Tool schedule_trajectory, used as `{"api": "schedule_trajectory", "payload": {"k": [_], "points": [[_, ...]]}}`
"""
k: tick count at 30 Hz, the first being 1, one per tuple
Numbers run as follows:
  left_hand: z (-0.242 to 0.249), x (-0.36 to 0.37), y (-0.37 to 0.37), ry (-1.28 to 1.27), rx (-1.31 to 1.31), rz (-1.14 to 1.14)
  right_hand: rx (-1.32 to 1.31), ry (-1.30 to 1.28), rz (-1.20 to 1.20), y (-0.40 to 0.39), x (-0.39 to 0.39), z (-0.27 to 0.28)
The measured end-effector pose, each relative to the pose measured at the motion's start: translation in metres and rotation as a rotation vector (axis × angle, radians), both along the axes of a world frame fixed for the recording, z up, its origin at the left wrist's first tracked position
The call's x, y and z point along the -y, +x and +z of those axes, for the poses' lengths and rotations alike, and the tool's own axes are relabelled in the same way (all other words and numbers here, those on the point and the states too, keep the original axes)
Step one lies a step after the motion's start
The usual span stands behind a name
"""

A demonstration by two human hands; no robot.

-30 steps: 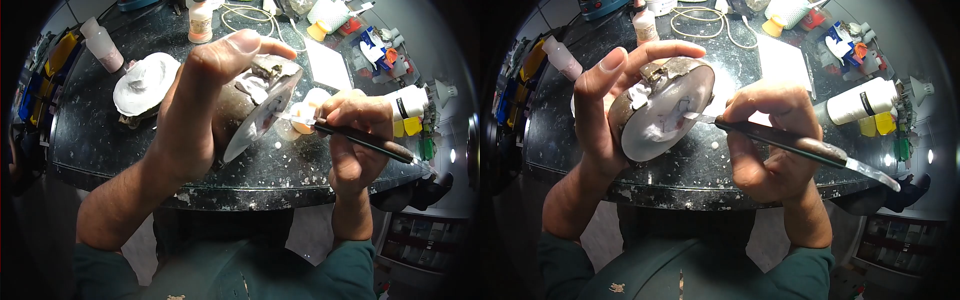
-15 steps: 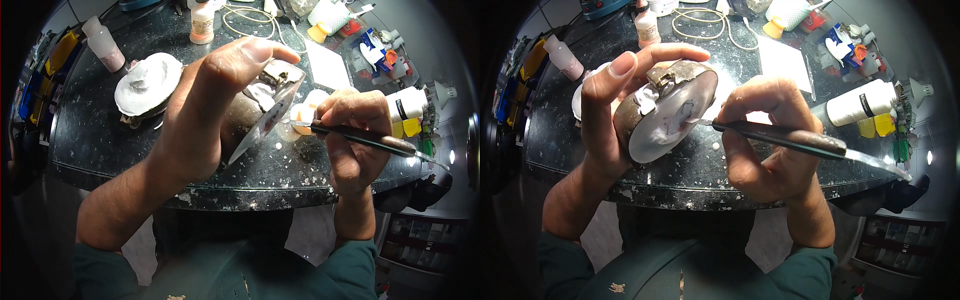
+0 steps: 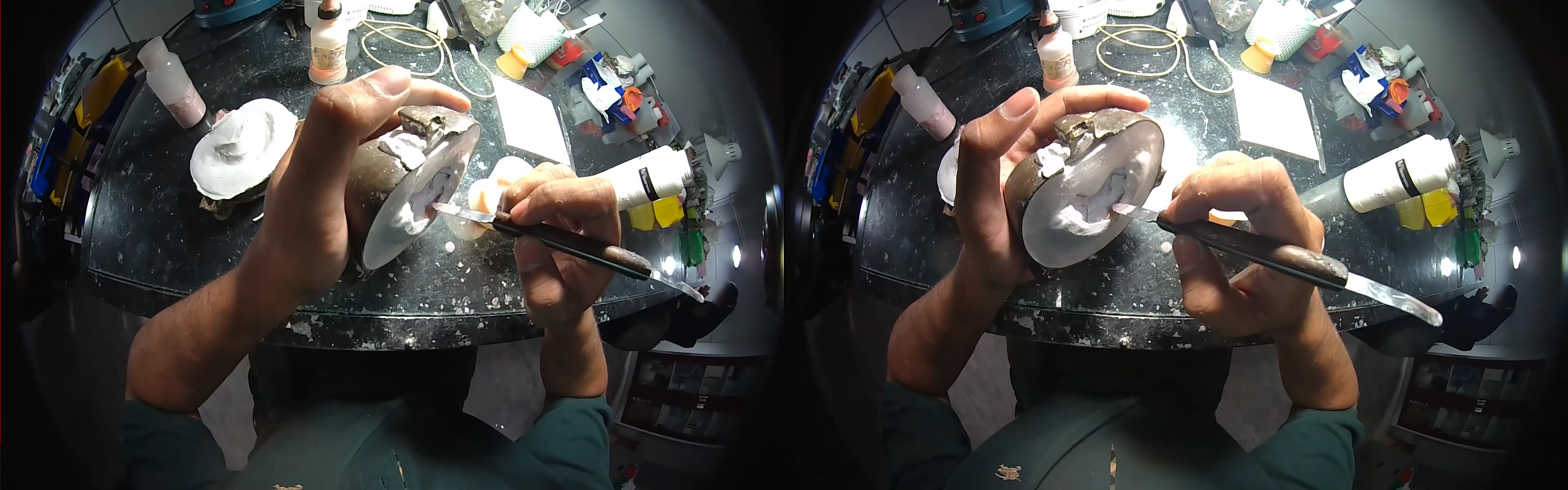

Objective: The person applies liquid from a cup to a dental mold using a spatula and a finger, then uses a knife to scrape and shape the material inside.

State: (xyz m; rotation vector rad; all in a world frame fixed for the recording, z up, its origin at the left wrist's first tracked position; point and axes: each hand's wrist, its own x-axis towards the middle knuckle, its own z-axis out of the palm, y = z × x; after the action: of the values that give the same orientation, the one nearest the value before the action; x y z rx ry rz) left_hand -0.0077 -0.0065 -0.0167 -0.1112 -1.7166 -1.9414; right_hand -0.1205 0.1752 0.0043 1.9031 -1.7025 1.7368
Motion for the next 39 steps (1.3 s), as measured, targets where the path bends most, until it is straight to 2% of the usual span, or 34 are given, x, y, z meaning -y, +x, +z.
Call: {"api": "schedule_trajectory", "payload": {"k": [4,7,12,15,18,23,29,39], "points": [[0.004,-0.002,0.001,-0.084,0.013,0.045,-0.013,-0.003,-0.001,0.001,0.000,0.001],[0.007,-0.004,0.002,-0.178,0.041,0.078,0.106,0.058,-0.031,0.002,0.004,0.011],[0.009,-0.007,0.002,-0.174,0.082,0.095,0.079,0.118,-0.008,-0.004,0.013,0.022],[0.011,-0.009,0.004,-0.130,0.133,0.059,-0.090,0.323,0.012,-0.009,0.013,0.036],[0.011,-0.010,0.004,-0.111,0.147,0.041,-0.062,0.427,0.092,-0.015,0.016,0.048],[0.009,-0.009,0.004,-0.130,0.127,0.061,-0.070,0.399,0.107,-0.014,0.015,0.043],[0.005,0.001,0.003,-0.178,0.066,0.159,0.115,0.198,0.009,-0.004,0.002,0.019],[-0.017,0.018,-0.004,-0.357,-0.081,0.079,0.000,0.072,0.030,-0.008,-0.003,0.004]]}}
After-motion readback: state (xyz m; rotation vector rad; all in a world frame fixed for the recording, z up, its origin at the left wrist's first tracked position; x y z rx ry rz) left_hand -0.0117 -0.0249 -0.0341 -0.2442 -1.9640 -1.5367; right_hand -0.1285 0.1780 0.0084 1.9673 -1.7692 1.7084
